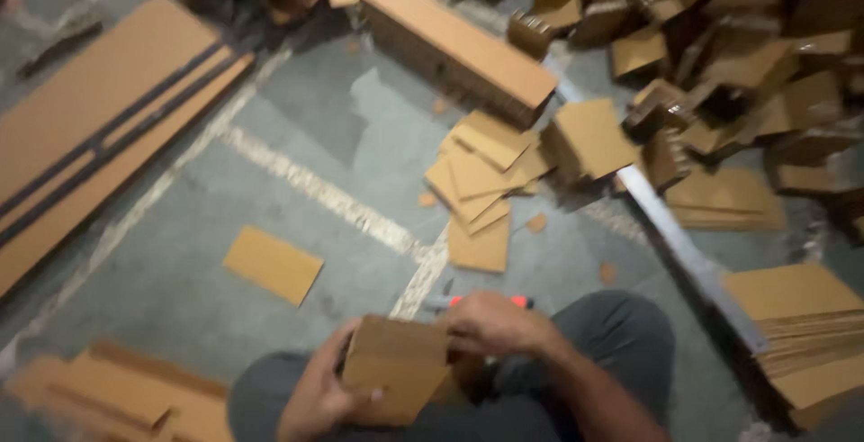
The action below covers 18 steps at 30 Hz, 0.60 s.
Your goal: The person sits on the floor and uses a red utility knife to cut flat cardboard sheets into smaller rectangular pieces. They repeatedly cut, stack, and reposition the pieces, accumulating a pile of cut cardboard on the floor.
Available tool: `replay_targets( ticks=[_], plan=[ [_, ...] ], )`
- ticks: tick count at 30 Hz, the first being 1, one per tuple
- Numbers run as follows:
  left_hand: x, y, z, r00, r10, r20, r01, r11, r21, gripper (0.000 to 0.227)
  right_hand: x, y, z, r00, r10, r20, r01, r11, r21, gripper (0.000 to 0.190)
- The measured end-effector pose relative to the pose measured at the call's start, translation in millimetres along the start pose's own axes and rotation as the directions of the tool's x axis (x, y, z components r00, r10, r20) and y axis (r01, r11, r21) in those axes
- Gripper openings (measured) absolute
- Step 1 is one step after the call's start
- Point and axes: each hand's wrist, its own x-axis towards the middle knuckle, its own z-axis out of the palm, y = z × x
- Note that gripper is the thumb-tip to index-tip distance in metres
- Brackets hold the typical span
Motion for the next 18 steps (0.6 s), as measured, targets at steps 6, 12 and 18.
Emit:
replay_targets(
  ticks=[6,12,18],
  plan=[
    [12.8,-29.6,-31.1,0.992,-0.001,0.124,0.05,0.916,-0.398,0.099,29.2,-1.0,7.4,0.988,-0.002,0.155,-0.001,1.0,0.024,0.021],
    [18.0,-56.3,-30.6,0.986,0.114,0.124,-0.026,0.828,-0.56,0.095,58.6,-2.0,1.1,0.929,0.201,0.31,-0.191,0.98,-0.061,0.032],
    [-3.2,-46.2,-11.2,0.996,0.086,0.027,-0.054,0.806,-0.59,0.086,65.6,-34.3,-18.3,0.85,0.302,0.432,-0.346,0.938,0.026,0.032]
  ],
)
